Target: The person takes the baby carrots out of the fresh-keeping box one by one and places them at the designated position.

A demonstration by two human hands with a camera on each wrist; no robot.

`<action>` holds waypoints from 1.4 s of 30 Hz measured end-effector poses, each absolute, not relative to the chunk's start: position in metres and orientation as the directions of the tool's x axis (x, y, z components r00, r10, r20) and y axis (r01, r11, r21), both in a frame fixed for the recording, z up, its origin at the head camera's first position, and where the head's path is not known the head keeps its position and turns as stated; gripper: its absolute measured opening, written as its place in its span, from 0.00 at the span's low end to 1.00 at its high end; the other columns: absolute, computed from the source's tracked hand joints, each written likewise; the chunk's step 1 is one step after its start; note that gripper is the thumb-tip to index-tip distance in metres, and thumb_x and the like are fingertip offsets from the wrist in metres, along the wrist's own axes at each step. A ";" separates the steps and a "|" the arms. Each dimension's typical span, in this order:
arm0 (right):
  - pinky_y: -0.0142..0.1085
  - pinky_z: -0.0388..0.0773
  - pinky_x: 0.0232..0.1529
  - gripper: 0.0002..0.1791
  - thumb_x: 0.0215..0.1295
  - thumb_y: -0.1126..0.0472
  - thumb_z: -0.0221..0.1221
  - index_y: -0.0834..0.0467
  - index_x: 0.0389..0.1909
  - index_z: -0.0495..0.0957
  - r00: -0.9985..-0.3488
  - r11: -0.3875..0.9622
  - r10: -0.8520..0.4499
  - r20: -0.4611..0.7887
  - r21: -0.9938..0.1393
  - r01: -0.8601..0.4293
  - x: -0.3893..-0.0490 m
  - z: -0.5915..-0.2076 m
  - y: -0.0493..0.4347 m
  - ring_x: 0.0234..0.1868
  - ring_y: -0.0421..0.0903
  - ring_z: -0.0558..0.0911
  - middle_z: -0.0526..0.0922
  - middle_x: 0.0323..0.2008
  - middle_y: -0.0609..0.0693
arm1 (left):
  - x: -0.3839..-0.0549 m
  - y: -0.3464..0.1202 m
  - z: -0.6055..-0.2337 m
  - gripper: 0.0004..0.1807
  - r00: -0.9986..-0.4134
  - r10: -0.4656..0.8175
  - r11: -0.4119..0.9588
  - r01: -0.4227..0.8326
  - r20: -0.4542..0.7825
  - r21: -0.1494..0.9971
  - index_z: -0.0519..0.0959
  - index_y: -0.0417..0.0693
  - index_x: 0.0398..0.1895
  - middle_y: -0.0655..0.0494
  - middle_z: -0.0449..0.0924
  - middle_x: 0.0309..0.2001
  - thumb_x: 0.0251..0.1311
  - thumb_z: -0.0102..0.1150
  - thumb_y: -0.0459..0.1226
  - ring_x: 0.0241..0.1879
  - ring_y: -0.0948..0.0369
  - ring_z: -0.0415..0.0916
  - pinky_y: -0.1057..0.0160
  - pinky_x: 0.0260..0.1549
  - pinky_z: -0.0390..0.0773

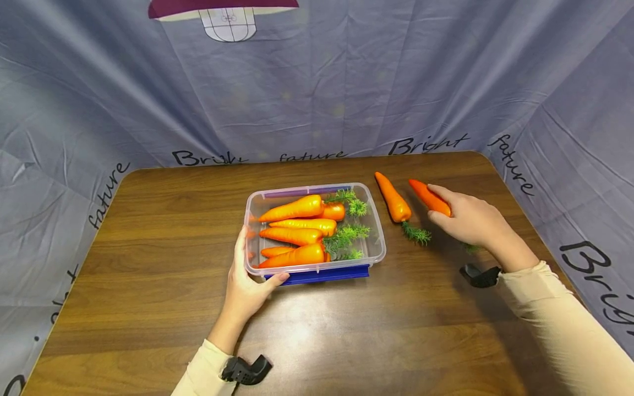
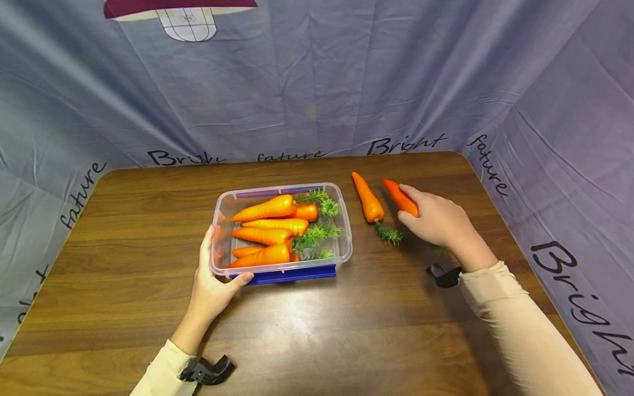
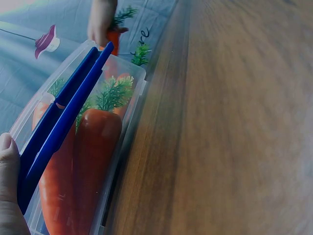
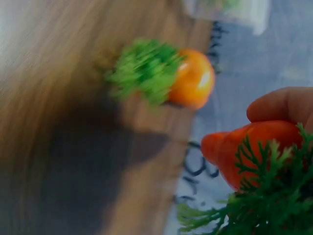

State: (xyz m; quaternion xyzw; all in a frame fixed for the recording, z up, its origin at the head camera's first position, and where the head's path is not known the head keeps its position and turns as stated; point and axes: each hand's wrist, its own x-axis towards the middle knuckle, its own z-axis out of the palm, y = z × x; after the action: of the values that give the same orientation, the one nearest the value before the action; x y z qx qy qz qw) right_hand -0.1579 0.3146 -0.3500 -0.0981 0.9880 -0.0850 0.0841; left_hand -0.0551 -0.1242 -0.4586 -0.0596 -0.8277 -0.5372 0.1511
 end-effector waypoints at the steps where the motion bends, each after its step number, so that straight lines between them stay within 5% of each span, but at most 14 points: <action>1: 0.59 0.75 0.35 0.36 0.71 0.42 0.49 0.50 0.77 0.57 -0.964 0.966 -0.207 -0.166 -0.187 -0.176 -0.161 -0.353 0.317 0.51 0.68 0.80 0.74 0.63 0.68 | -0.055 -0.124 -0.458 0.70 -0.948 -0.064 0.416 0.260 0.313 0.871 0.46 0.66 0.80 0.49 0.58 0.76 0.35 0.84 0.38 0.69 0.49 0.66 0.58 0.65 0.68; 13: 0.67 0.69 0.55 0.39 0.72 0.45 0.50 0.56 0.78 0.53 -0.923 0.948 -0.263 -0.281 -0.250 -0.194 -0.185 -0.377 0.329 0.61 0.75 0.71 0.68 0.66 0.73 | -0.056 -0.125 -0.461 0.69 -0.950 -0.060 0.405 0.257 0.306 0.878 0.46 0.66 0.80 0.51 0.55 0.77 0.36 0.83 0.38 0.69 0.48 0.65 0.43 0.65 0.67; 42: 0.67 0.66 0.59 0.44 0.75 0.39 0.44 0.52 0.80 0.33 -0.862 0.945 -0.296 -0.410 -0.260 -0.201 -0.218 -0.385 0.324 0.62 0.77 0.68 0.62 0.65 0.81 | -0.055 -0.124 -0.460 0.69 -0.956 -0.067 0.399 0.236 0.285 0.886 0.45 0.70 0.80 0.50 0.58 0.76 0.37 0.83 0.39 0.68 0.50 0.67 0.45 0.64 0.68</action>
State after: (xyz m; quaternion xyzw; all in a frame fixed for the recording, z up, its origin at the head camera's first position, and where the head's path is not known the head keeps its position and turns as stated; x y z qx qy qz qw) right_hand -0.2179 0.3243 -0.3847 -0.1295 0.9593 -0.1047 0.2280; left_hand -0.0555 -0.1244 -0.4601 -0.0514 -0.8248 -0.5457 0.1388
